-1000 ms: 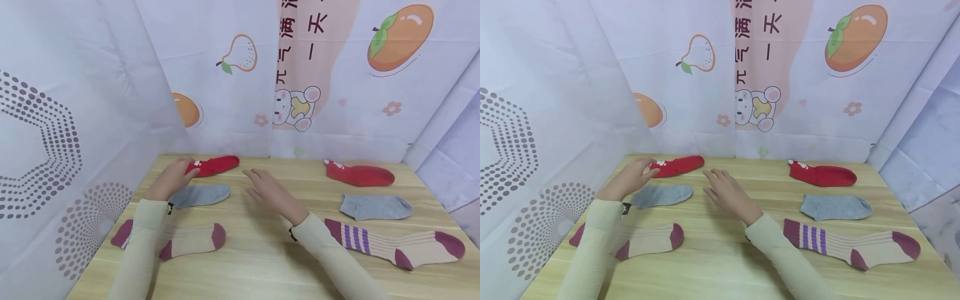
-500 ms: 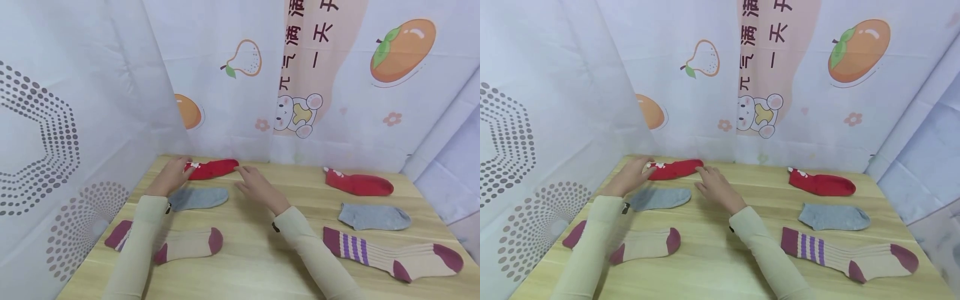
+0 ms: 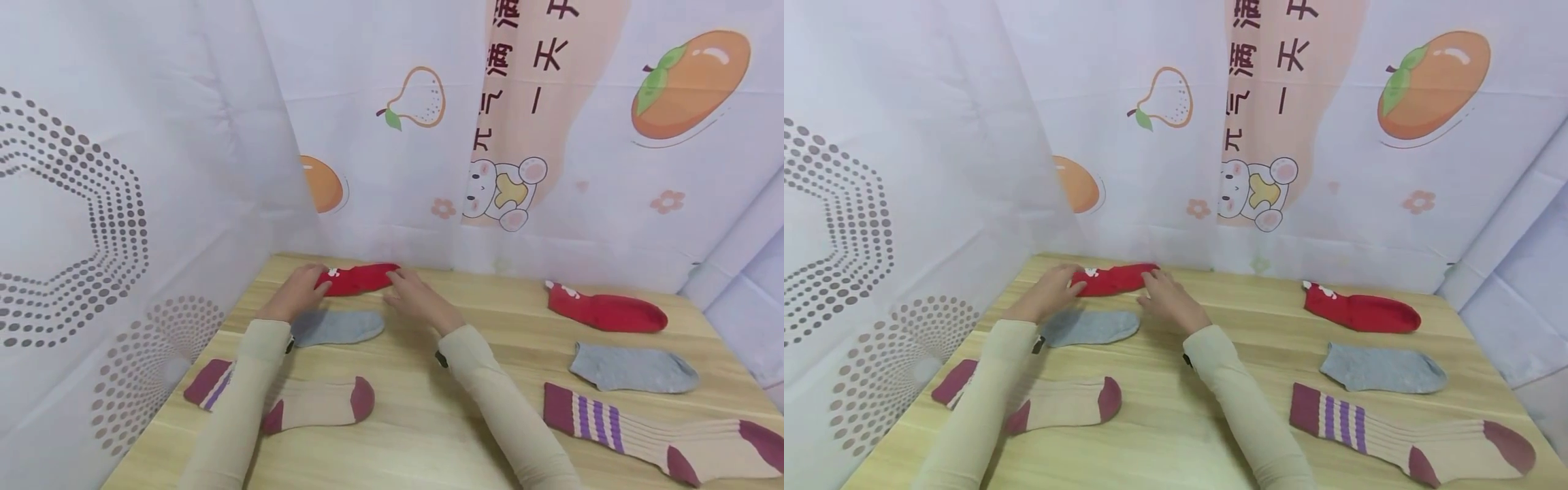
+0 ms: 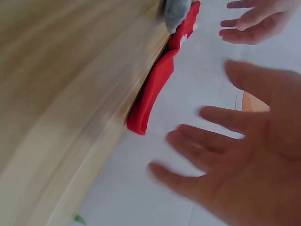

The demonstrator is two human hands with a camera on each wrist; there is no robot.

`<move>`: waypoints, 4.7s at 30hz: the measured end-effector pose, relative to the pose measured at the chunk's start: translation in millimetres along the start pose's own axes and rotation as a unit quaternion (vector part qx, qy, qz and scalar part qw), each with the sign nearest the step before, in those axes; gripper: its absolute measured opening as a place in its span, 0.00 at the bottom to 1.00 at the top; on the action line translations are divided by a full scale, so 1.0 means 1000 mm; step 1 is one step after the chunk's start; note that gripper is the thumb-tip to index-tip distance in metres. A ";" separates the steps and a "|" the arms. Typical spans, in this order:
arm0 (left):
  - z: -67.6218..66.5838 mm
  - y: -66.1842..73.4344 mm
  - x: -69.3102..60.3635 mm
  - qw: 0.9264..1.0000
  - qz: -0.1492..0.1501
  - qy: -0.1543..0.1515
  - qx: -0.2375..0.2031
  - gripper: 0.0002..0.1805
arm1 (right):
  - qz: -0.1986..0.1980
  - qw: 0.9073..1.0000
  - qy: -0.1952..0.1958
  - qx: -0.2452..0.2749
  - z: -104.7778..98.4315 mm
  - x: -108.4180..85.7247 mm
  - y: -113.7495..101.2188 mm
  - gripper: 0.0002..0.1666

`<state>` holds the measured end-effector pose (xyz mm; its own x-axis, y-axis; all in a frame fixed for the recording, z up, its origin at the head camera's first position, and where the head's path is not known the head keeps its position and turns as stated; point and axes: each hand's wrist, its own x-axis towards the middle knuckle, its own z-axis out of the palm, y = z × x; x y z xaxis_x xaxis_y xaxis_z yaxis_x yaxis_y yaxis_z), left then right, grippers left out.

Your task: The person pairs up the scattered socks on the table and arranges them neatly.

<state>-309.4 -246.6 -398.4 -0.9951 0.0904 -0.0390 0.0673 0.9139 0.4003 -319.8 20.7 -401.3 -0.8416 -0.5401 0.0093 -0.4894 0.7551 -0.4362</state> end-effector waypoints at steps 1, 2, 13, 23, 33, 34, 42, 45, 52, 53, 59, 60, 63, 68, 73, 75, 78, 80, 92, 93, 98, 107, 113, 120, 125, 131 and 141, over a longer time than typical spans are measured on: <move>0.003 0.000 0.001 1.000 -0.003 -0.007 0.004 0.32 | 0.006 1.000 -0.013 -0.008 0.001 0.002 0.001 0.37; 0.005 0.000 0.001 1.000 -0.001 -0.011 0.009 0.33 | 0.012 0.999 -0.029 -0.017 0.003 0.004 0.003 0.37; 0.013 -0.005 -0.002 0.996 0.067 -0.051 0.031 0.24 | 0.014 0.987 -0.132 -0.096 0.012 0.019 0.005 0.40; 0.022 0.003 -0.003 0.995 0.081 -0.004 0.055 0.17 | 0.015 0.999 -0.016 -0.027 0.019 0.020 0.008 0.35; 0.035 0.001 0.000 0.996 0.028 0.017 0.085 0.21 | 0.032 0.999 0.007 0.004 0.022 0.028 0.013 0.13; 0.035 0.000 0.000 0.995 0.027 0.023 0.088 0.20 | 0.033 0.999 0.005 0.016 0.021 0.028 0.013 0.10; 0.032 -0.006 -0.001 0.999 0.003 -0.001 0.054 0.32 | 0.033 0.998 0.013 0.044 0.017 0.030 0.014 0.11; 0.032 -0.007 -0.003 0.999 0.004 -0.011 0.050 0.32 | 0.031 0.998 0.015 0.048 0.017 0.029 0.013 0.13; 0.034 -0.008 -0.002 0.998 0.007 0.012 0.058 0.27 | 0.016 0.998 0.028 0.061 0.015 0.028 0.012 0.14; 0.034 -0.009 -0.001 0.998 0.010 0.021 0.063 0.25 | 0.015 0.997 0.031 0.068 0.014 0.028 0.013 0.14; 0.030 -0.016 0.002 0.994 0.025 0.074 0.070 0.12 | 0.014 0.996 0.047 0.075 0.006 0.026 0.012 0.14; 0.027 -0.016 0.001 0.995 0.025 0.080 0.061 0.12 | 0.014 0.996 0.055 0.067 0.005 0.025 0.012 0.14; 0.017 -0.015 0.002 0.995 0.028 0.095 0.024 0.11 | 0.013 0.995 0.093 0.036 -0.001 0.022 0.010 0.09; -0.003 -0.008 -0.002 0.994 0.021 0.091 -0.057 0.14 | 0.001 0.985 0.175 0.002 -0.012 0.018 0.007 0.03; -0.016 -0.002 -0.008 0.991 0.043 0.099 -0.079 0.12 | 0.005 0.978 0.209 -0.009 -0.021 0.015 0.008 0.03; -0.018 0.000 -0.009 0.991 0.047 0.097 -0.082 0.12 | 0.013 0.980 0.199 -0.012 -0.024 0.012 0.007 0.04; -0.021 0.002 -0.010 0.990 0.052 0.096 -0.086 0.12 | 0.021 0.984 0.176 -0.007 -0.028 0.007 0.005 0.04; -0.022 0.004 -0.012 0.990 0.055 0.095 -0.089 0.11 | 0.024 0.987 0.162 0.000 -0.031 0.003 0.003 0.05; -0.023 0.024 -0.016 0.990 0.082 0.059 -0.095 0.10 | 0.006 0.988 0.154 -0.015 -0.043 -0.044 0.019 0.08; -0.023 0.027 -0.017 0.990 0.089 0.055 -0.092 0.10 | 0.001 0.987 0.158 -0.018 -0.044 -0.048 0.021 0.08; -0.023 0.038 -0.021 0.988 0.134 0.042 -0.069 0.09 | -0.013 0.984 0.176 -0.037 -0.047 -0.065 0.031 0.08; -0.025 0.053 -0.030 0.984 0.166 0.025 -0.059 0.07 | -0.028 0.982 0.180 -0.042 -0.056 -0.089 0.041 0.08; -0.024 0.066 -0.039 0.980 0.190 0.016 -0.061 0.06 | -0.037 0.983 0.175 -0.042 -0.063 -0.106 0.046 0.08; -0.024 0.081 -0.048 0.975 0.209 -0.001 -0.072 0.08 | -0.007 0.988 0.145 -0.049 -0.064 -0.130 0.051 0.09; -0.023 0.093 -0.055 0.972 0.224 -0.027 -0.067 0.09 | 0.001 0.988 0.142 -0.065 -0.060 -0.151 0.056 0.10; -0.025 0.103 -0.067 0.967 0.242 -0.027 -0.069 0.09 | -0.008 0.985 0.154 -0.075 -0.062 -0.172 0.052 0.11; -0.018 0.110 -0.074 0.956 0.287 -0.041 -0.052 0.07 | -0.018 0.980 0.151 -0.126 -0.063 -0.194 0.049 0.12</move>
<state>-229.6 -159.6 -335.3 -0.7867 0.6002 0.1445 0.5893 0.6602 0.4657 -194.6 186.2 -367.8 -0.8337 -0.4618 0.3028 -0.5286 0.8260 -0.1959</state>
